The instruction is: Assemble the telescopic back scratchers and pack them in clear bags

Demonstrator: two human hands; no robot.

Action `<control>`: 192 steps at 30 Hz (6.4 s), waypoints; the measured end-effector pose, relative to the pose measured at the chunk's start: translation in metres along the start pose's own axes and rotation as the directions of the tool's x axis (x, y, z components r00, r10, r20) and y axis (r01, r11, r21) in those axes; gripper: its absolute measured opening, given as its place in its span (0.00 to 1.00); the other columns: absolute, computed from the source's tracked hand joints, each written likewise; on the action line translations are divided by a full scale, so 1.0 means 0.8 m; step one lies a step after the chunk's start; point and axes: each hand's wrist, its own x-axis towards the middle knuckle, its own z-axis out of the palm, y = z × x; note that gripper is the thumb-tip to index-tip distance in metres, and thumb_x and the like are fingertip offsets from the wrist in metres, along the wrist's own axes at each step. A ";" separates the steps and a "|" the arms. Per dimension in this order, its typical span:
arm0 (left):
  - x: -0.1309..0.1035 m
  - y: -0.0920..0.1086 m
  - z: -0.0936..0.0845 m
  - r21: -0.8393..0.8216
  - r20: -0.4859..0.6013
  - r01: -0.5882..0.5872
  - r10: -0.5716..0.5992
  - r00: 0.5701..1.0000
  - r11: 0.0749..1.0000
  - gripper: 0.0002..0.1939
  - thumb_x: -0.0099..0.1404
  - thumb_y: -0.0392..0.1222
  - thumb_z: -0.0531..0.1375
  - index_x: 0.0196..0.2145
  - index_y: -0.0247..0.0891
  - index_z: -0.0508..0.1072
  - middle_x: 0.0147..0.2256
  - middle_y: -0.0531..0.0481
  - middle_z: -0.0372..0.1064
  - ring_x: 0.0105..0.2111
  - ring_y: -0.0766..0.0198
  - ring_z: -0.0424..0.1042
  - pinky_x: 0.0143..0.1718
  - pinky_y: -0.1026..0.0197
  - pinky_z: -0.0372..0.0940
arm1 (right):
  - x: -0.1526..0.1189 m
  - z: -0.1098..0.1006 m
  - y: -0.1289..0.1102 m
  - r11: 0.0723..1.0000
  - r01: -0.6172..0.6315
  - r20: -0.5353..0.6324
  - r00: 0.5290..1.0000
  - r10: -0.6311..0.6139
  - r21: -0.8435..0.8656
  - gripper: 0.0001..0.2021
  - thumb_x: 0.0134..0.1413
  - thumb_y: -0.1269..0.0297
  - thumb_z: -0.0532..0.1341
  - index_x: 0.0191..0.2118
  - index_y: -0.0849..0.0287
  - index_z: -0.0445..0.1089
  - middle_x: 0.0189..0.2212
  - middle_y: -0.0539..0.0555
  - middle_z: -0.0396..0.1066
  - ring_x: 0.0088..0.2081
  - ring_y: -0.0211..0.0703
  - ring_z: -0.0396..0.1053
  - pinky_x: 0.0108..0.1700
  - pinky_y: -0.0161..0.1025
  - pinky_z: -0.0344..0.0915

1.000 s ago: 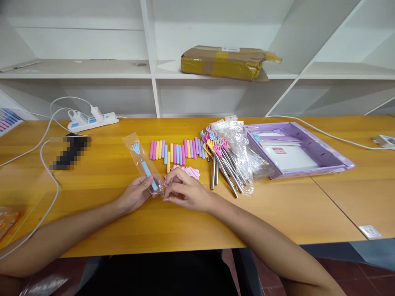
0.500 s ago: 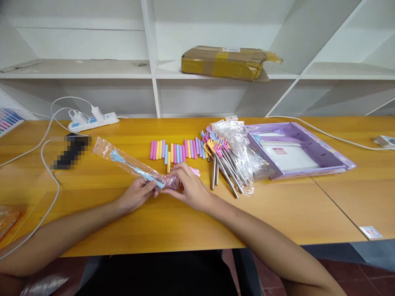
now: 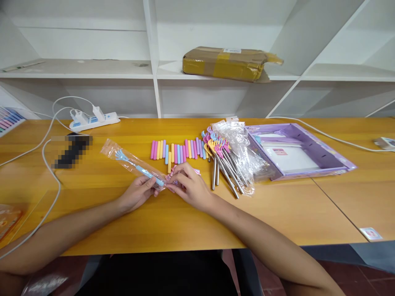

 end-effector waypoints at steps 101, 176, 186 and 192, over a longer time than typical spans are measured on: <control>0.015 0.020 -0.007 0.469 0.133 -0.160 0.109 0.985 0.869 0.28 0.76 0.65 0.55 0.41 0.37 0.82 0.36 0.44 0.80 0.37 0.55 0.77 0.43 0.55 0.69 | 0.011 -0.009 0.004 0.993 -0.117 -0.099 0.988 0.119 0.028 0.02 0.73 0.64 0.60 0.47 0.54 0.69 0.39 0.54 0.74 0.35 0.42 0.73 0.35 0.42 0.71; 0.004 0.020 -0.006 0.807 0.313 -0.376 0.211 0.926 0.454 0.26 0.79 0.49 0.56 0.70 0.45 0.61 0.64 0.39 0.68 0.52 0.52 0.75 0.55 0.49 0.69 | 0.016 -0.019 0.008 0.954 -0.178 0.091 0.983 0.161 0.239 0.18 0.75 0.55 0.57 0.63 0.48 0.72 0.56 0.59 0.70 0.59 0.52 0.70 0.64 0.58 0.69; 0.004 0.016 -0.007 0.684 0.282 -0.319 0.166 0.945 0.656 0.25 0.79 0.48 0.56 0.70 0.45 0.59 0.61 0.39 0.71 0.53 0.53 0.78 0.55 0.49 0.71 | 0.017 -0.019 0.006 0.970 -0.147 0.094 0.987 0.131 0.195 0.18 0.75 0.57 0.56 0.64 0.48 0.71 0.56 0.59 0.71 0.58 0.52 0.71 0.61 0.56 0.71; 0.011 0.010 -0.010 0.503 0.222 -0.179 0.073 0.972 0.845 0.27 0.77 0.46 0.61 0.67 0.42 0.59 0.57 0.38 0.75 0.54 0.53 0.79 0.55 0.50 0.72 | 0.018 -0.021 0.003 0.975 -0.098 0.116 0.990 0.075 0.200 0.14 0.74 0.59 0.57 0.58 0.49 0.75 0.52 0.57 0.75 0.55 0.50 0.73 0.59 0.54 0.71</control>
